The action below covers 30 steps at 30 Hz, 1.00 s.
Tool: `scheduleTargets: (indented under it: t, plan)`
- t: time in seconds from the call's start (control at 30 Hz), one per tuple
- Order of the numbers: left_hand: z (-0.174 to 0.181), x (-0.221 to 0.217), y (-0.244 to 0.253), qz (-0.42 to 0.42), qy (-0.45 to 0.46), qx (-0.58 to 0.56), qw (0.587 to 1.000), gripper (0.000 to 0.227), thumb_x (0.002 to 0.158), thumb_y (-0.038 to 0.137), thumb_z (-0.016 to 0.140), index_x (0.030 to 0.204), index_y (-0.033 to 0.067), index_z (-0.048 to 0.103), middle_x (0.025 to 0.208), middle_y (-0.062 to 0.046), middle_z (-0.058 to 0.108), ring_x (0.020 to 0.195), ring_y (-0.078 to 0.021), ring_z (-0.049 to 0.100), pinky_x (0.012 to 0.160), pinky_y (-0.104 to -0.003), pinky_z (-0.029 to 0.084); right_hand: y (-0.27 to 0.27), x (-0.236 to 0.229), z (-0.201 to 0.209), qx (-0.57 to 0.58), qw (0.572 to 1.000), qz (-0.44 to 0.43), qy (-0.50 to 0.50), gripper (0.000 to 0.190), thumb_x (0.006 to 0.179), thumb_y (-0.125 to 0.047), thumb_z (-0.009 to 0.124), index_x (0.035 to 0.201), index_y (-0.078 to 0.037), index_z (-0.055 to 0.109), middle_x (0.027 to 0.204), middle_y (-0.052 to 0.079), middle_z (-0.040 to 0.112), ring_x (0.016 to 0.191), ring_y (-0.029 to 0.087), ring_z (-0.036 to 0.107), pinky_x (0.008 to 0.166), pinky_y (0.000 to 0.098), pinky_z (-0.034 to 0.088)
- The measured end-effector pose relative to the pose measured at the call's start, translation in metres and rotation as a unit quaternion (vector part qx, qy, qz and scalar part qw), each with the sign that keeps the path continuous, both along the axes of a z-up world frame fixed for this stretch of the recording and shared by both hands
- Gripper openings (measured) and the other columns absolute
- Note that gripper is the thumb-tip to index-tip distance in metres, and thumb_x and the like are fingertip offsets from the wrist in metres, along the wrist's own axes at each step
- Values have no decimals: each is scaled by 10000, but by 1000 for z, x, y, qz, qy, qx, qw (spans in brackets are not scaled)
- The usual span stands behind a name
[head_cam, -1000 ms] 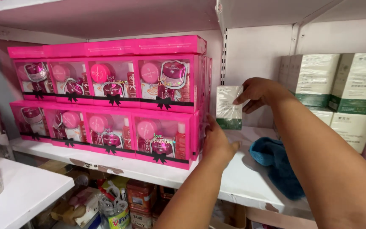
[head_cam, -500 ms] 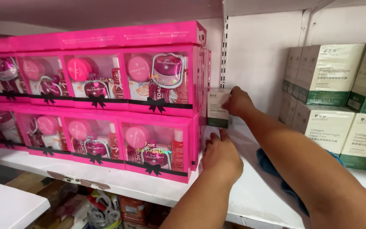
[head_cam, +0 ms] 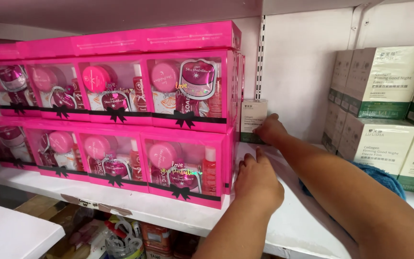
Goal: Checking an inventory list and wiping down beauty product boxes with a cloth while organizing them on store shelves.
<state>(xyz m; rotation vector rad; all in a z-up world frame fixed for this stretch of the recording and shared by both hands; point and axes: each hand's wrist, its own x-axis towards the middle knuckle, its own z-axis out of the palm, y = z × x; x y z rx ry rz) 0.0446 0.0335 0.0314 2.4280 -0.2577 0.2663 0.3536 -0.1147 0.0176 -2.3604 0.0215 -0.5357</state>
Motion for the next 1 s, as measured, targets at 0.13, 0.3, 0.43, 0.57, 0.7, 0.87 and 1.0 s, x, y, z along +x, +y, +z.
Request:
scheduleTargets:
  t: [0.13, 0.3, 0.43, 0.57, 0.7, 0.87, 1.0]
  plan:
    - [-3, 8, -1, -11, -36, -4, 999, 882, 825, 3, 652, 1588, 47, 211, 1508, -221, 377, 1410, -383, 388, 1136, -453, 384, -11, 19, -6, -86, 991, 15, -104, 848, 829, -313, 874, 1191, 193, 299, 980, 353, 693, 922, 411, 703, 757, 422, 565]
    - [-9, 18, -3, 4, -94, -29, 995, 873, 830, 3, 654, 1581, 34, 211, 1562, -245, 319, 1398, -427, 394, 1117, -490, 390, 19, -92, 50, -118, 992, -21, 42, 857, 828, -292, 821, 1230, 209, 253, 922, 320, 711, 741, 397, 757, 554, 451, 583]
    - [-6, 19, -6, 11, -150, -29, 988, 921, 792, 11, 686, 1577, 29, 203, 1591, -264, 264, 1417, -423, 372, 1141, -467, 372, 20, -139, 69, -122, 990, 1, 71, 943, 766, -289, 855, 1281, 184, 222, 950, 313, 706, 841, 410, 753, 656, 484, 601]
    - [2, 7, -4, 18, -133, -44, 990, 921, 782, 13, 693, 1570, 76, 219, 1617, -206, 254, 1436, -397, 355, 1130, -457, 379, 21, -205, 80, -314, 949, 23, -27, 808, 794, -379, 836, 1271, 91, 383, 1076, 284, 682, 1049, 436, 670, 864, 489, 554]
    - [-16, 24, -6, 12, -235, -52, 971, 846, 809, 0, 675, 1560, 24, 286, 1586, -258, 316, 1409, -434, 395, 1130, -455, 396, -1, -286, 96, -426, 905, 12, 6, 739, 781, -351, 803, 1346, -16, 465, 1150, 236, 713, 1099, 416, 684, 907, 484, 561]
    - [-3, -8, -8, -11, -220, -32, 975, 841, 790, 39, 689, 1537, 45, 302, 1558, -212, 354, 1379, -403, 433, 1087, -444, 427, -43, -354, 90, -463, 878, 17, 122, 793, 765, -547, 819, 1370, -126, 527, 1233, 148, 674, 1162, 352, 654, 963, 447, 543]
    - [-20, 4, -18, -53, -325, -12, 944, 757, 804, 52, 669, 1510, 72, 397, 1543, -242, 375, 1368, -421, 451, 1089, -445, 427, -91, -341, 45, -395, 902, 121, 126, 722, 856, -407, 703, 1522, -349, 429, 1276, 120, 654, 1137, 345, 657, 946, 442, 524]
